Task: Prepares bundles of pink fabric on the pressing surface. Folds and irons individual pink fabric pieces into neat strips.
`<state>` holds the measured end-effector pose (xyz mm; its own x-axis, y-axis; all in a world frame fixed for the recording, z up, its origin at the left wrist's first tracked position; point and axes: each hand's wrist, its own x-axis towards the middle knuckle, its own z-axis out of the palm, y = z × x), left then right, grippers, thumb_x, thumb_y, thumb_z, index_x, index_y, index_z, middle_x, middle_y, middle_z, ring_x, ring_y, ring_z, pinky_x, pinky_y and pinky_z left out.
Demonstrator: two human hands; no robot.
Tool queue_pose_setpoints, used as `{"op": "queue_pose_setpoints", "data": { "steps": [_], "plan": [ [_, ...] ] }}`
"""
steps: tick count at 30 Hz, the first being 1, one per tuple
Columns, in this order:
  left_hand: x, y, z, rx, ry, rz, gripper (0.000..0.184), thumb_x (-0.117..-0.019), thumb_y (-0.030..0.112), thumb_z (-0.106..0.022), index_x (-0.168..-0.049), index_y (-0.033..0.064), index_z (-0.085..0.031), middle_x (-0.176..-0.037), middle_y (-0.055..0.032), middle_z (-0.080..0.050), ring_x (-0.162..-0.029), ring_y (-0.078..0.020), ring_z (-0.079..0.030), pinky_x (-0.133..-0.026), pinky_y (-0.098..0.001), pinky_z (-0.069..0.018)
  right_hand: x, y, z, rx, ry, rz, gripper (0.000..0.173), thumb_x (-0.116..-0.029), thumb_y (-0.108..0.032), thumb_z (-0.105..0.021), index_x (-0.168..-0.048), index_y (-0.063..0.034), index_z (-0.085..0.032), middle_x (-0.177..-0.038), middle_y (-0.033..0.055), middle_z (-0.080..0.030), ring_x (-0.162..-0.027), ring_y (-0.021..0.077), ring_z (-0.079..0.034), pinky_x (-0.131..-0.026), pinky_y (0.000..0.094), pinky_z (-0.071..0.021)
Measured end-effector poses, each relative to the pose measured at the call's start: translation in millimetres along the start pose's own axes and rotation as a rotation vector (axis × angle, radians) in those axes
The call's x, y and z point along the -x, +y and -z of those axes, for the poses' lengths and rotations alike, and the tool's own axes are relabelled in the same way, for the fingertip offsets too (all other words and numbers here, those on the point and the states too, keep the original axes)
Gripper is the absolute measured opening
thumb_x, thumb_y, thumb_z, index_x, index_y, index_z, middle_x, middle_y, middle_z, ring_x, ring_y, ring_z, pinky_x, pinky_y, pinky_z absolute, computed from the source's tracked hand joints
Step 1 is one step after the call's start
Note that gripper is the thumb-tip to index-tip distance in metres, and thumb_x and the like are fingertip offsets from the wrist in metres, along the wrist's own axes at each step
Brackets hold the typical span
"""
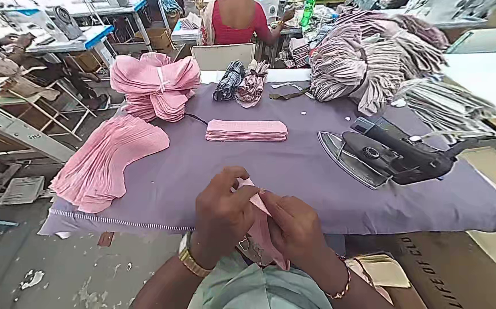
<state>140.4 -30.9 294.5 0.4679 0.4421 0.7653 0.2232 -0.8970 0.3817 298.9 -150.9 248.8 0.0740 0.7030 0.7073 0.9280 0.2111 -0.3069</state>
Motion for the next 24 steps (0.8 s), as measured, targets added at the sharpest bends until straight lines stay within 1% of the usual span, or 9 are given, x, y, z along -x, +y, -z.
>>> {"op": "queue_pose_setpoints", "data": {
  "steps": [3, 5, 6, 8, 11, 13, 16, 20, 24],
  "plan": [
    [2, -29, 30, 0.275, 0.099, 0.058, 0.009, -0.0905, 0.007, -0.066, -0.089, 0.0074, -0.075, -0.109, -0.0086, -0.073, -0.101, -0.0166, -0.071, -0.087, -0.0331, -0.0618, 5, 38, 18, -0.09, 0.051, -0.154, 0.036, -0.0972, -0.028, -0.061, -0.124, -0.0092, -0.074, -0.117, 0.0072, -0.076, -0.1, 0.0201, -0.071, -0.086, 0.0428, -0.0581],
    [11, -52, 34, 0.16, 0.142, 0.138, 0.018, -0.0909, 0.007, -0.062, -0.099, 0.0069, -0.078, -0.114, -0.0088, -0.072, -0.096, -0.0137, -0.07, -0.08, -0.0295, -0.061, 9, 64, 25, -0.232, 0.168, -0.217, 0.033, -0.0982, -0.022, -0.062, -0.121, -0.0001, -0.072, -0.123, 0.0151, -0.073, -0.113, 0.0256, -0.071, -0.099, 0.0448, -0.0589],
    [18, -57, 27, 0.102, 0.091, 0.153, 0.024, -0.0919, 0.007, -0.058, -0.106, 0.007, -0.078, -0.118, -0.01, -0.072, -0.105, -0.0166, -0.069, -0.088, -0.0333, -0.0603, 10, 65, 23, -0.257, 0.215, -0.207, 0.032, -0.0982, -0.017, -0.058, -0.119, 0.0035, -0.072, -0.125, 0.0187, -0.072, -0.118, 0.0282, -0.069, -0.102, 0.0452, -0.0581],
    [34, -59, 15, -0.004, -0.025, 0.17, 0.031, -0.0942, 0.012, -0.059, -0.12, 0.0105, -0.076, -0.13, -0.0097, -0.069, -0.115, -0.0187, -0.068, -0.093, -0.0369, -0.0611, 12, 60, 20, -0.19, 0.24, -0.159, 0.034, -0.0998, -0.011, -0.053, -0.123, 0.0053, -0.07, -0.129, 0.0208, -0.07, -0.122, 0.0286, -0.068, -0.105, 0.0423, -0.0574],
    [44, -77, 13, -0.268, -0.13, 0.218, 0.04, -0.0875, 0.018, -0.06, -0.125, 0.015, -0.074, -0.141, -0.0092, -0.062, -0.099, -0.0197, -0.071, -0.074, -0.0402, -0.0611, 16, 75, 16, 0.005, 0.128, -0.165, 0.035, -0.0962, -0.012, -0.052, -0.123, -0.0015, -0.072, -0.13, 0.0161, -0.07, -0.121, 0.0285, -0.066, -0.102, 0.0472, -0.054],
    [43, -84, 7, -0.415, -0.224, 0.21, 0.044, -0.0879, 0.022, -0.059, -0.13, 0.0208, -0.072, -0.142, -0.0079, -0.061, -0.103, -0.0234, -0.069, -0.08, -0.0448, -0.0587, 16, 80, 4, 0.054, 0.068, -0.155, 0.034, -0.0961, -0.011, -0.05, -0.119, -0.0075, -0.075, -0.129, 0.0096, -0.072, -0.121, 0.0259, -0.067, -0.101, 0.0483, -0.053],
    [32, -95, 10, -0.446, -0.356, 0.162, 0.054, -0.0823, 0.025, -0.07, -0.136, 0.0152, -0.067, -0.138, -0.0129, -0.062, -0.114, -0.0341, -0.063, -0.09, -0.0546, -0.0525, 14, 88, -2, 0.042, 0.018, -0.182, 0.036, -0.0931, -0.02, -0.058, -0.122, -0.0085, -0.075, -0.13, 0.0071, -0.072, -0.122, 0.024, -0.066, -0.103, 0.0515, -0.0492],
    [34, -90, 11, -0.167, -0.369, -0.061, 0.025, -0.0997, 0.024, -0.064, -0.121, 0.0146, -0.075, -0.122, -0.003, -0.074, -0.118, -0.0185, -0.068, -0.11, -0.0457, -0.0507, 21, 76, 5, -0.037, 0.015, -0.059, 0.022, -0.1005, -0.02, -0.062, -0.112, -0.0111, -0.079, -0.12, 0.0038, -0.076, -0.118, 0.0171, -0.069, -0.114, 0.0544, -0.0424],
    [49, -99, 2, -0.101, -0.434, -0.046, 0.033, -0.1009, 0.014, -0.051, -0.124, 0.0128, -0.075, -0.128, -0.001, -0.073, -0.126, -0.0152, -0.066, -0.117, -0.0482, -0.0463, 34, 76, 0, 0.06, -0.068, -0.104, 0.032, -0.1028, -0.014, -0.05, -0.116, -0.015, -0.079, -0.124, 0.0004, -0.075, -0.124, 0.0161, -0.067, -0.118, 0.0595, -0.0363]
  ]
}}
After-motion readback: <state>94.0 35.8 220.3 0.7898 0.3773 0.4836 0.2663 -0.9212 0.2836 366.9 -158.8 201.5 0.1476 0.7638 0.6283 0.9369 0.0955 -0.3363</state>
